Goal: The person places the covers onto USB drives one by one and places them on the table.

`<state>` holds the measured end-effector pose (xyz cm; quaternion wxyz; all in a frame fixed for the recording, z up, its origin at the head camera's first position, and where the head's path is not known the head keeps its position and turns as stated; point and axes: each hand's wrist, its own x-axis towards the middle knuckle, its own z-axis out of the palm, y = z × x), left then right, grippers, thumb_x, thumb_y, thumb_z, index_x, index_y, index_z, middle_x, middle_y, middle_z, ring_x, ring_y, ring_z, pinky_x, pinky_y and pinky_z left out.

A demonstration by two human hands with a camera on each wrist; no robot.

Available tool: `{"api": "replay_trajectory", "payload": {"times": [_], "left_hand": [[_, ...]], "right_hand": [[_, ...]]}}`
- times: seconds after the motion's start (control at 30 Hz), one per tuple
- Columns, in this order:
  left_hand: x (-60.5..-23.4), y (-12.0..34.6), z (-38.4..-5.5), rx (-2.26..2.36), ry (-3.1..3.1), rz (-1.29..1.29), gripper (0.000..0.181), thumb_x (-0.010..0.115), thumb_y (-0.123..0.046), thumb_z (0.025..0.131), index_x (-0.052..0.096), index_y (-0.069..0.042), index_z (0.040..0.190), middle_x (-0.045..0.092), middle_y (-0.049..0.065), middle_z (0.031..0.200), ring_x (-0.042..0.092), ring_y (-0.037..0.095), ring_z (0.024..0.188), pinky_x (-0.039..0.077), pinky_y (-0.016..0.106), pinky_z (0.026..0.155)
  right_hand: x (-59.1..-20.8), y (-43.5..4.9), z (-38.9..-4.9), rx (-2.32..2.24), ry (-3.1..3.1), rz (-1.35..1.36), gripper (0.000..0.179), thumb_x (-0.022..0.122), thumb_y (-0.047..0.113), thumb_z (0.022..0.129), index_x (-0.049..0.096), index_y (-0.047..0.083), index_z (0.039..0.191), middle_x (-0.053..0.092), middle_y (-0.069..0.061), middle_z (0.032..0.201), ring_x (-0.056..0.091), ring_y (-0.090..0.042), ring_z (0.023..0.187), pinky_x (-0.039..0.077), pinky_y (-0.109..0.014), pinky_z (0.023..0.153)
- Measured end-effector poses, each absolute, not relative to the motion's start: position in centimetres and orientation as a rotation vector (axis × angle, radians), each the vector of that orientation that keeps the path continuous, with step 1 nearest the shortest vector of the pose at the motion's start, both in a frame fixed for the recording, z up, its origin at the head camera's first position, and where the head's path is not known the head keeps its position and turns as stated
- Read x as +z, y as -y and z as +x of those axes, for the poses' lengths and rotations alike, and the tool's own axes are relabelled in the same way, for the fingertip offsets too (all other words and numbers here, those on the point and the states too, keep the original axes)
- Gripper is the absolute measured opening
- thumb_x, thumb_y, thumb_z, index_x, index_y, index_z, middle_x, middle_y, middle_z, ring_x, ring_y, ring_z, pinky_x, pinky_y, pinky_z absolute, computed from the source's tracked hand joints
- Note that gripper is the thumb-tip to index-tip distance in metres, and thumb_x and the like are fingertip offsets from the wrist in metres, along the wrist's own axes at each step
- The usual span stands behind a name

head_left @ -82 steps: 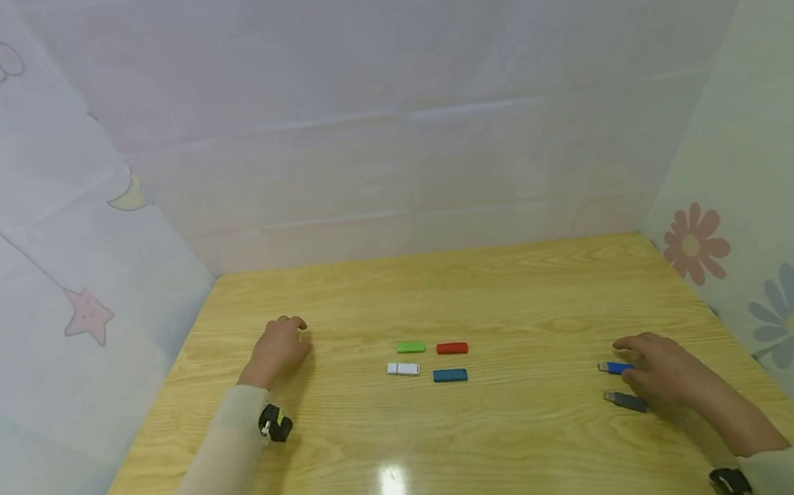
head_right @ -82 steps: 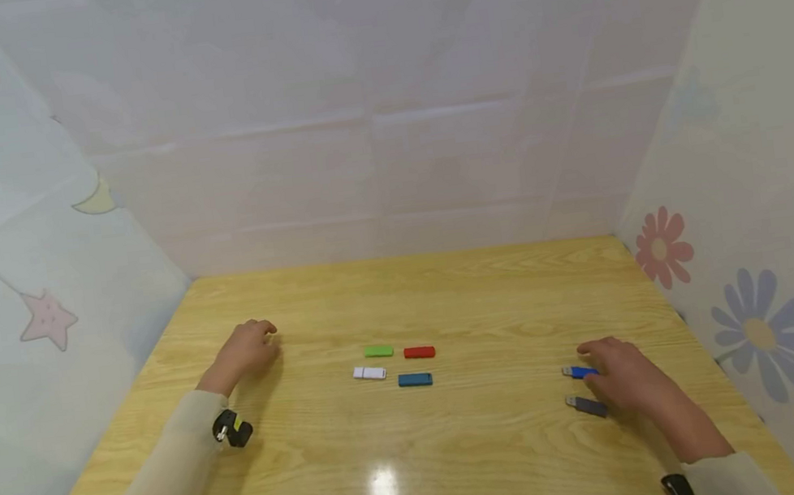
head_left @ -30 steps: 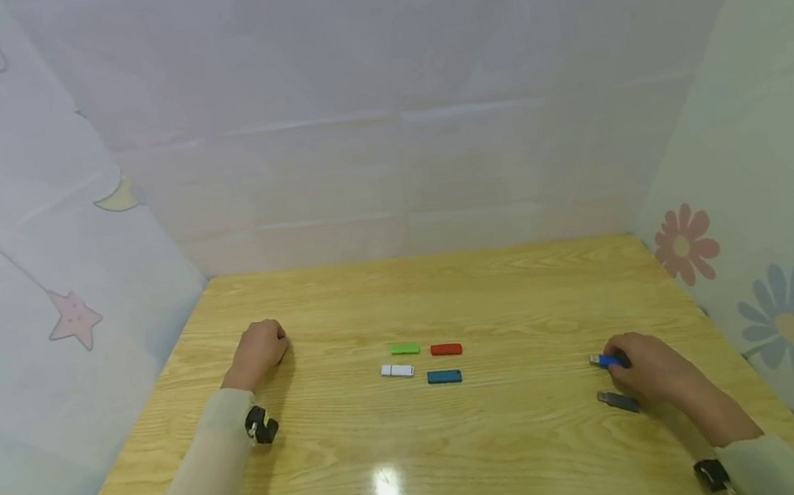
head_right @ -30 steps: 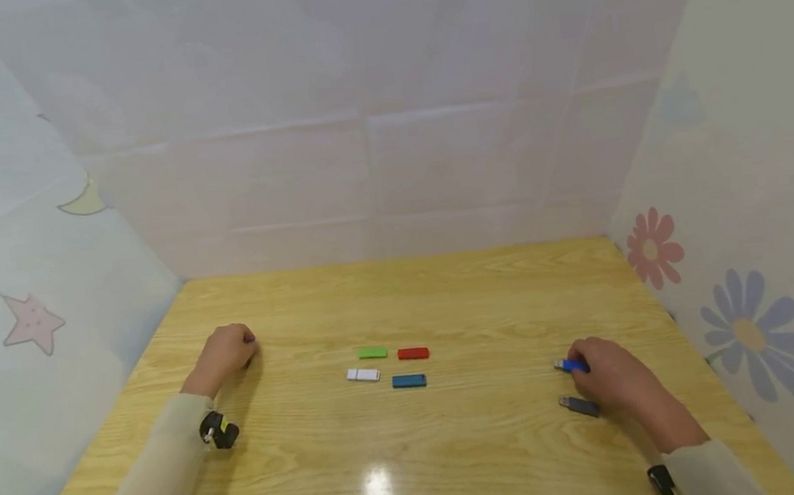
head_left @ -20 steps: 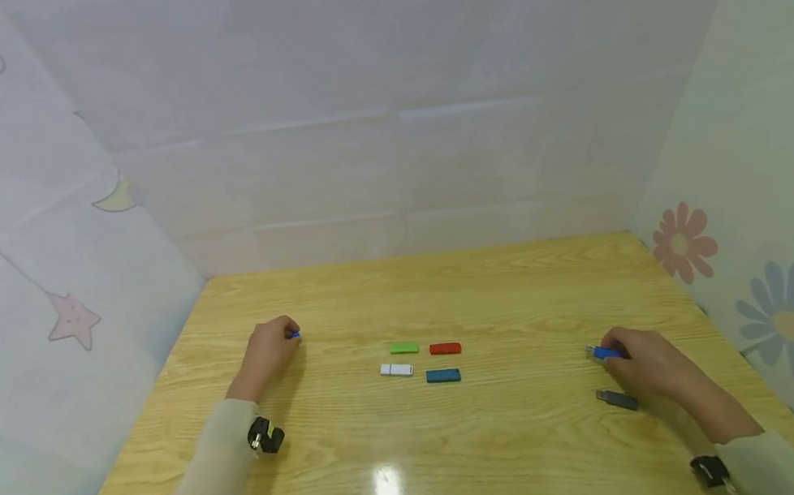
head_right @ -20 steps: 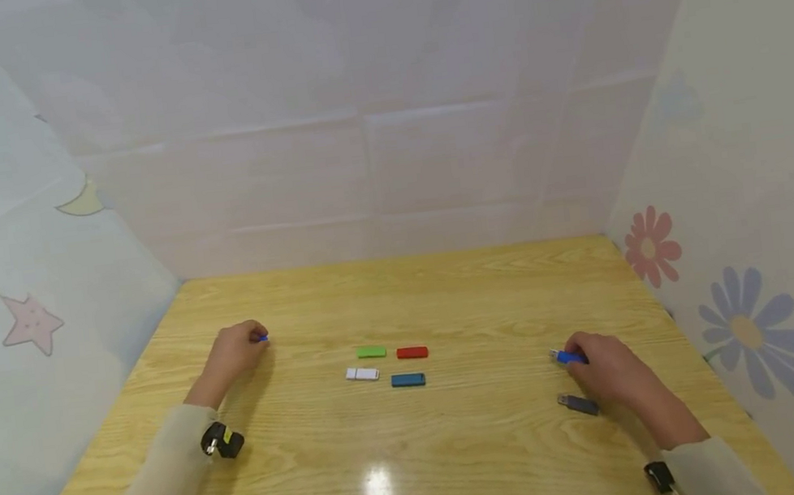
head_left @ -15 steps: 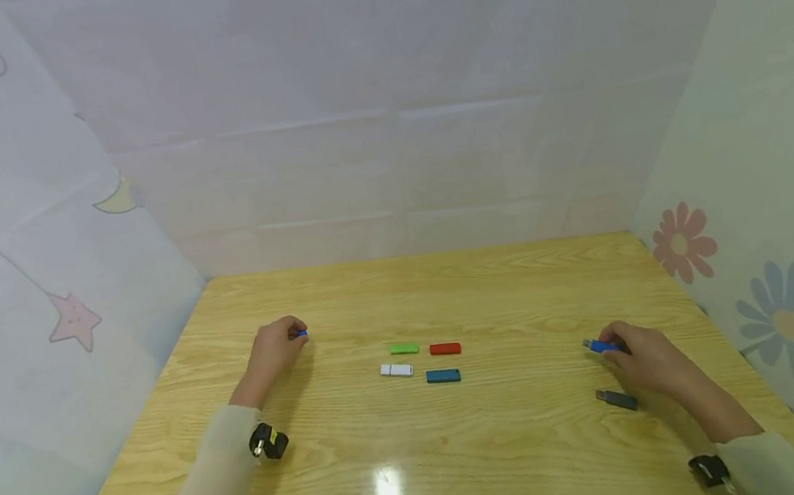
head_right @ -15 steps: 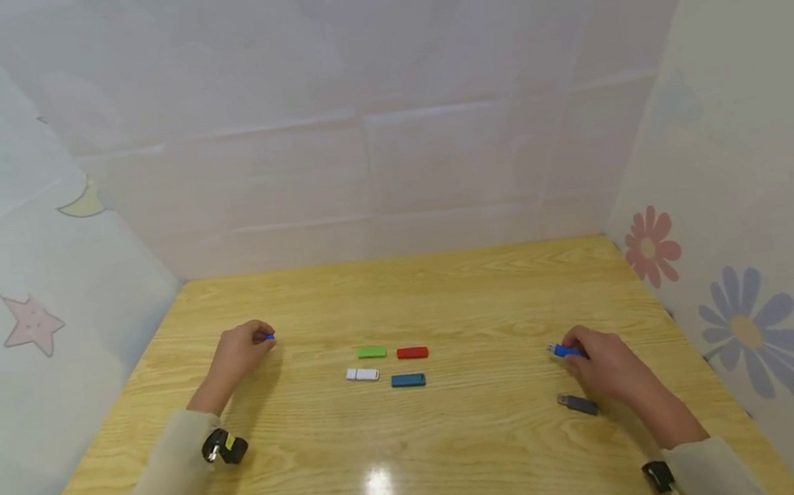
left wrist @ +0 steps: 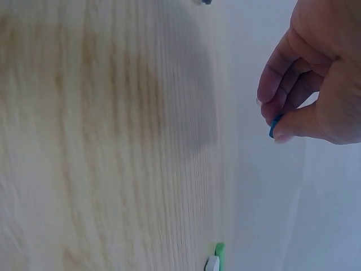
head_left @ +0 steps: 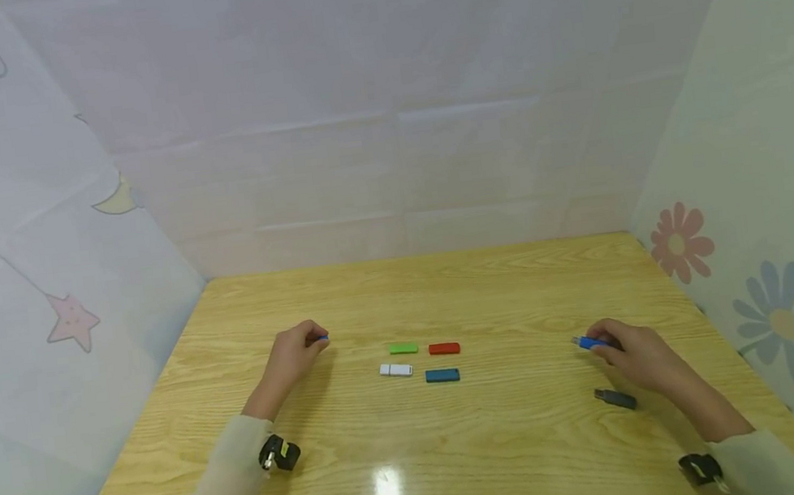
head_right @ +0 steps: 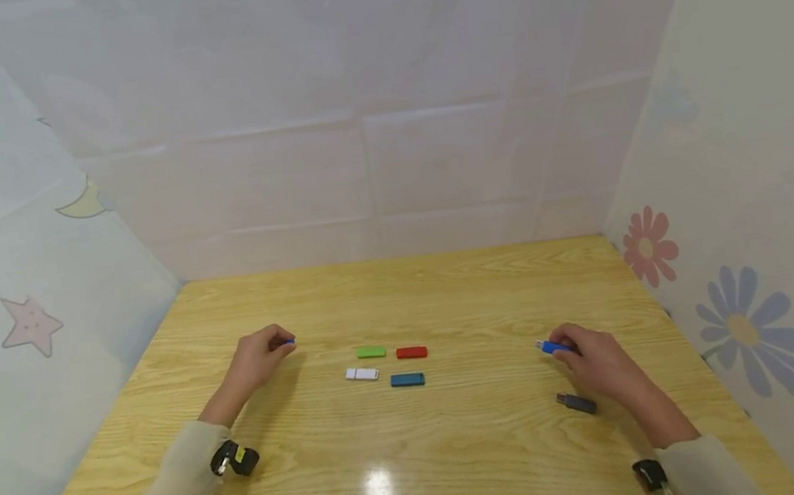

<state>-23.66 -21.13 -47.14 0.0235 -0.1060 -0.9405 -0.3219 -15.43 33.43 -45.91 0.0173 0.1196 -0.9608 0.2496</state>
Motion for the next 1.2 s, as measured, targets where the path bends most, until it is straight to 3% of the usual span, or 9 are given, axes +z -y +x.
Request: {"api": "replay_trajectory", "payload": {"times": [0.6,1.2], "left_hand": [[-47.7,18.4,-22.9,-1.119,2.902,-0.336,0.013,0.071,-0.015,0.097,0.067,-0.008,0.107,0.07,0.003,0.1,0.067,0.022,0.094,0.057,0.04,0.082],[-47.6,15.5,-21.9,-1.222,2.852,-0.471,0.011,0.073,-0.015,0.095,0.071,-0.011,0.105,0.072,-0.001,0.097,0.068,0.015,0.09,0.057,0.035,0.08]], "right_hand": [[-45.5,-31.1,-16.2,0.825,2.939,0.473,0.018,0.068,0.004,0.095,0.067,0.002,0.113,0.073,-0.006,0.095,0.067,-0.016,0.08,0.053,-0.027,0.065],[-45.2,-28.6,-16.4,0.891,2.916,0.509,0.015,0.067,0.006,0.097,0.067,0.006,0.113,0.071,-0.002,0.093,0.059,-0.007,0.075,0.049,-0.024,0.06]]}}
